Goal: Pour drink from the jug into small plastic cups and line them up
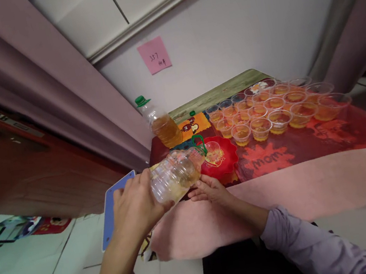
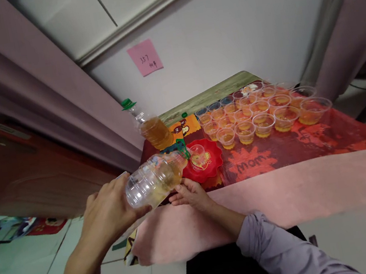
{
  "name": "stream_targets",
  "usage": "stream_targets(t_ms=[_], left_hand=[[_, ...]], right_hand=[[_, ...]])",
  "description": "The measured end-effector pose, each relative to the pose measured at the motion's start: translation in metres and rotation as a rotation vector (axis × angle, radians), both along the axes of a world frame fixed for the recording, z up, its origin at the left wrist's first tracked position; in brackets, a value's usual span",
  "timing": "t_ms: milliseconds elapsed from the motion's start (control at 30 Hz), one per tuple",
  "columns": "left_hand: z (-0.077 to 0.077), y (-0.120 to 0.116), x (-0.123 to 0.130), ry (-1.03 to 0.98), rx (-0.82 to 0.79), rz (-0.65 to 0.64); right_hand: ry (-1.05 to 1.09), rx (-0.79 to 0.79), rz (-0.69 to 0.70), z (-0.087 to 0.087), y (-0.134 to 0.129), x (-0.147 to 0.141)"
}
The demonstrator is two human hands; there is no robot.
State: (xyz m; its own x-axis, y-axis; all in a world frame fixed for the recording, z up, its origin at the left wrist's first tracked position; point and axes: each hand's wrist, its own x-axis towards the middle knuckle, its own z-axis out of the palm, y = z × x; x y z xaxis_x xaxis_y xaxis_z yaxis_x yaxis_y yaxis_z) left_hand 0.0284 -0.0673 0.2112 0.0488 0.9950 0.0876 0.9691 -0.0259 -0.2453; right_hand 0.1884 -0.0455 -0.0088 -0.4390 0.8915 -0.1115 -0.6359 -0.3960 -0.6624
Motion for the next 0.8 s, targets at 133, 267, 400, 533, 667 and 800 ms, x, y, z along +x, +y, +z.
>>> stream_targets(t_ms=[133,267,400,533,667,800], left_hand=[[0.001,0.001,0.001,-0.004,0.012,-0.014],[0.004,0.001,0.004,0.016,-0.003,-0.003],[0.008,0.001,0.009,0.038,-0.029,0.019],[0.011,0.002,0.01,0.033,-0.039,0.028],[0.01,0.001,0.009,0.021,-0.016,0.017],[0.011,0.001,0.01,0.011,-0.022,0.021]], right_hand=[[0.001,0.014,0.005,-0.002,0.001,0.0],[-0.003,0.011,-0.001,-0.001,0.0,0.0],[0.003,-0.001,-0.021,0.0,-0.001,-0.001],[0.002,0.007,-0.017,-0.001,0.0,-0.001],[0.012,0.003,-0.015,-0.001,-0.001,0.0],[0.02,-0.001,-0.027,0.002,-0.002,0.0]])
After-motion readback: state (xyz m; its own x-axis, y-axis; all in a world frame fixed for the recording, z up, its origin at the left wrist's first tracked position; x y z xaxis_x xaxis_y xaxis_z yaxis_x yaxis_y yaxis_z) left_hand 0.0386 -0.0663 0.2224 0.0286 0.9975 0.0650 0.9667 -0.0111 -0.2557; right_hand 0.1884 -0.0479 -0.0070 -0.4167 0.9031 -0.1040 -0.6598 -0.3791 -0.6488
